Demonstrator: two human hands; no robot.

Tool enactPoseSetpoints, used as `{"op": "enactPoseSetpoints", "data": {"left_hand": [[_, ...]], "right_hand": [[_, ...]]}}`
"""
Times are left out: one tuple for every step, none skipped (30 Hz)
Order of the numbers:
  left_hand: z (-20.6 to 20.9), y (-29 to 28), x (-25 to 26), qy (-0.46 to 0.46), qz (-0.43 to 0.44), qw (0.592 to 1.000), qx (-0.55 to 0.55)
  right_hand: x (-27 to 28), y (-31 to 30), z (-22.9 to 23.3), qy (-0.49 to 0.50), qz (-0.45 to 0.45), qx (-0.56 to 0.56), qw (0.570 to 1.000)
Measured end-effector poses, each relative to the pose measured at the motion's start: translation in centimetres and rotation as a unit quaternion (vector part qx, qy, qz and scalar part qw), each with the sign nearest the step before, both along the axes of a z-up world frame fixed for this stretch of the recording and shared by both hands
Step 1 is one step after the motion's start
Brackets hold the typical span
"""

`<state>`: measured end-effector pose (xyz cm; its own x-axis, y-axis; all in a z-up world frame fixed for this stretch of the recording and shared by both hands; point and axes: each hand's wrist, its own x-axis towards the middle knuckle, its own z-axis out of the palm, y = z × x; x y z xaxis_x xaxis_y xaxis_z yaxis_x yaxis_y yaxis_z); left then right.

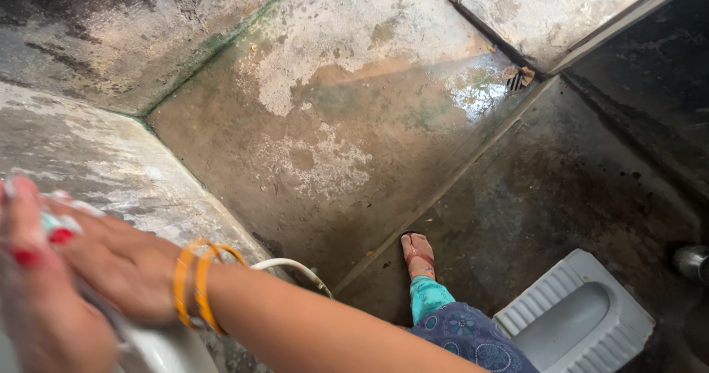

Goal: The person scrubs a white wall-mounted sink with a green sponge, repeatedly wiping the basin, rim, and drain area. The person rinses the sponge under running water from the tap and continues scrubbing the sink surfaces.

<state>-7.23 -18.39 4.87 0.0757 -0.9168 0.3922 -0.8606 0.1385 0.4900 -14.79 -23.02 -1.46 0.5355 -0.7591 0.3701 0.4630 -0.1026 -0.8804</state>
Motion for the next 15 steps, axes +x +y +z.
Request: {"op": "enactPoseSetpoints", "data": {"left_hand": [[0.2,-1.8,1.1,0.098,0.020,0.994,0.045],[0.4,-3.0,2.0,0.193,0.043,0.976,0.093],[0.3,-4.2,2.6,0.100,0.031,0.992,0.067],[0.5,-5.4,3.2,0.003,0.020,0.999,0.039],[0.9,-6.0,3.7,-0.094,0.009,0.995,0.012],[1.1,-6.3,3.9,-0.126,0.017,0.992,-0.005],[1.2,-6.4,3.9,-0.158,0.024,0.987,-0.021],[1.4,-6.2,3.7,-0.192,0.034,0.980,-0.036],[1.6,-5.9,3.4,-0.102,0.063,0.992,-0.029],[1.5,-6.0,3.2,-0.009,0.091,0.995,-0.028],[1.7,-6.2,3.4,0.084,0.116,0.989,-0.027],[2.1,-7.3,4.1,0.160,0.107,0.981,-0.025],[2.6,-8.8,5.2,0.234,0.097,0.967,-0.022],[2.6,-9.7,6.1,0.307,0.089,0.947,-0.016],[2.3,-10.1,7.0,0.312,0.113,0.943,-0.008]], "right_hand": [[0.2,-1.1,0.9,0.009,0.009,0.004,1.000],[0.2,-1.4,1.6,0.016,0.020,0.011,1.000],[0.0,-1.0,1.8,0.030,0.021,0.051,0.998],[-0.9,0.3,1.8,0.040,0.026,0.088,0.995],[-2.3,1.5,1.3,0.050,0.031,0.125,0.990],[-3.3,3.3,1.0,0.048,-0.012,0.092,0.995],[-4.0,4.9,0.9,0.044,-0.055,0.058,0.996],[-4.3,5.4,0.6,0.047,-0.063,0.057,0.995],[-4.7,6.0,0.6,0.050,-0.071,0.056,0.995],[-3.9,5.3,0.7,0.059,-0.068,0.056,0.994],[-3.1,4.1,0.8,0.069,-0.065,0.055,0.994],[-1.5,2.2,1.1,0.088,-0.051,0.065,0.993],[0.2,0.3,1.5,0.107,-0.038,0.075,0.991],[2.6,-2.2,1.8,0.083,-0.041,0.021,0.995],[4.5,-4.2,1.9,0.059,-0.042,-0.032,0.997]]}}
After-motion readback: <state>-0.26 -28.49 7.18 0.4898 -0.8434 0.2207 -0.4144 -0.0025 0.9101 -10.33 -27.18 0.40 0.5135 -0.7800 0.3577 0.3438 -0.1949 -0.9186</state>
